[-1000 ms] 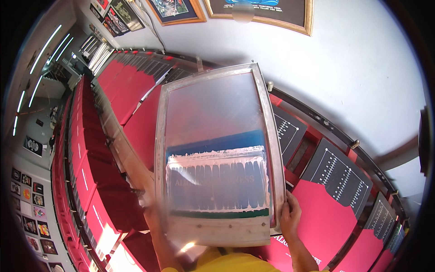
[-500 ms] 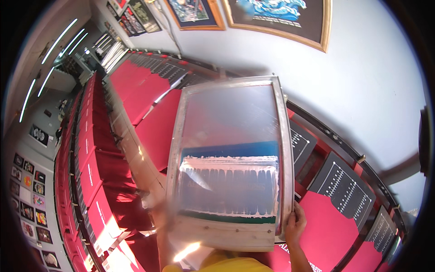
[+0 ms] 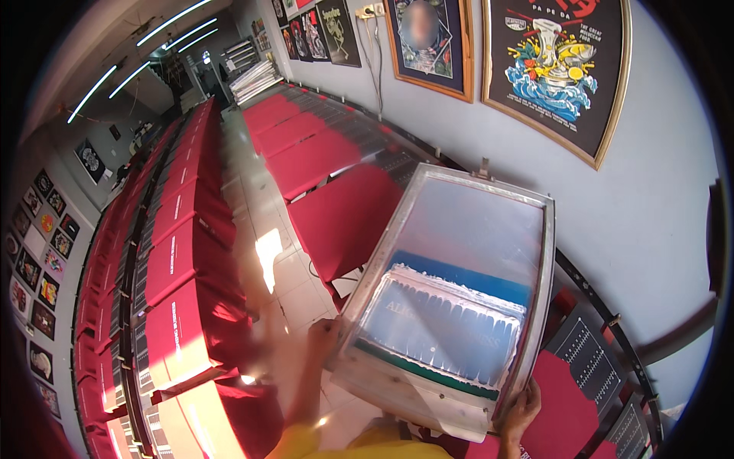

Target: The person performs a multi-color screen printing process on fabric panels, applying white and blue inks using a squeegee on several stations before moving to apply a yellow layer at the end.

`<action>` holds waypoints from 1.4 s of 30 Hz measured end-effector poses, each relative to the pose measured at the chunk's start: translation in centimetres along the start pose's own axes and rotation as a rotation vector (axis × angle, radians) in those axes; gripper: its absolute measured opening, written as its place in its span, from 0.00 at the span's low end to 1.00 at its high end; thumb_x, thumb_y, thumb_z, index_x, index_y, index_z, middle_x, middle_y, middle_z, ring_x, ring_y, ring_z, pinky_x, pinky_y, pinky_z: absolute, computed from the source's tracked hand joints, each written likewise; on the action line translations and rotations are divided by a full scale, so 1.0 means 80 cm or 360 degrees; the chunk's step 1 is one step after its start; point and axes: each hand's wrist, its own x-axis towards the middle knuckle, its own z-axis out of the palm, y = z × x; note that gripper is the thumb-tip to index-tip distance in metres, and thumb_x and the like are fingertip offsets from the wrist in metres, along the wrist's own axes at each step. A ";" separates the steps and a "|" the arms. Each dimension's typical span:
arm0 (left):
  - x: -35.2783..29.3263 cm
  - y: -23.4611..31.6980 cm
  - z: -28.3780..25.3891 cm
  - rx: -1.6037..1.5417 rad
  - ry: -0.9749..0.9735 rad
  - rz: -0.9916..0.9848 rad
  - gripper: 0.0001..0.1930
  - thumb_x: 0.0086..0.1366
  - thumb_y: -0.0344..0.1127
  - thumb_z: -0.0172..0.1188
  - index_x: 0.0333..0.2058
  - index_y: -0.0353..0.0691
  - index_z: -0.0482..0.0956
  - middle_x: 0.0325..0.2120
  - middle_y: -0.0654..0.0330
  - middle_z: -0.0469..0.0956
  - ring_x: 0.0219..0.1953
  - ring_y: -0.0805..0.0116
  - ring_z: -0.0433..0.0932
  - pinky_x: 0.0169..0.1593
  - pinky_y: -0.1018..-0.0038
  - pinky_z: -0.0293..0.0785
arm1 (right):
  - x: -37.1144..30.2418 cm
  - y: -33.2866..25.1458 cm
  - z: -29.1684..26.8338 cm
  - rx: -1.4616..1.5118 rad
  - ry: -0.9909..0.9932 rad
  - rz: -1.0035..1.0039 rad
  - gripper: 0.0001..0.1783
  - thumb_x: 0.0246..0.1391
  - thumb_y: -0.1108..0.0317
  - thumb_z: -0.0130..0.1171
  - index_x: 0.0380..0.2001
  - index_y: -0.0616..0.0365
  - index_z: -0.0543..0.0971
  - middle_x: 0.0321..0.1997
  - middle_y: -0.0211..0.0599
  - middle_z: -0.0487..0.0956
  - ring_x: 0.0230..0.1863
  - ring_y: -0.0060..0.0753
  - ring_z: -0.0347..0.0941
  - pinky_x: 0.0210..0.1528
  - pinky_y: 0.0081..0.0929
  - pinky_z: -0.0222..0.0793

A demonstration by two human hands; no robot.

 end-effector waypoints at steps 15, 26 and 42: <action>0.067 0.014 0.032 -0.0080 -0.0487 0.0687 0.22 0.65 0.50 0.58 0.34 0.31 0.82 0.29 0.44 0.79 0.34 0.48 0.79 0.39 0.60 0.72 | -0.097 0.025 -0.007 -0.0122 0.0502 0.0190 0.21 0.56 0.76 0.44 0.51 0.73 0.74 0.39 0.38 0.78 0.32 0.23 0.70 0.35 0.20 0.66; 0.093 0.002 0.047 -0.0043 -0.0676 0.0583 0.22 0.67 0.48 0.56 0.29 0.30 0.79 0.22 0.54 0.76 0.28 0.63 0.73 0.35 0.65 0.68 | -0.132 0.030 0.015 -0.0066 0.0658 0.0335 0.19 0.56 0.79 0.47 0.50 0.69 0.77 0.35 0.35 0.78 0.34 0.22 0.69 0.38 0.19 0.67; 0.194 -0.033 0.099 -0.0265 -0.0787 0.0749 0.21 0.67 0.47 0.56 0.25 0.33 0.76 0.18 0.63 0.70 0.25 0.71 0.66 0.32 0.65 0.62 | -0.168 0.019 0.082 -0.0088 0.0904 0.0244 0.18 0.55 0.80 0.46 0.48 0.72 0.76 0.42 0.49 0.80 0.42 0.34 0.76 0.49 0.26 0.70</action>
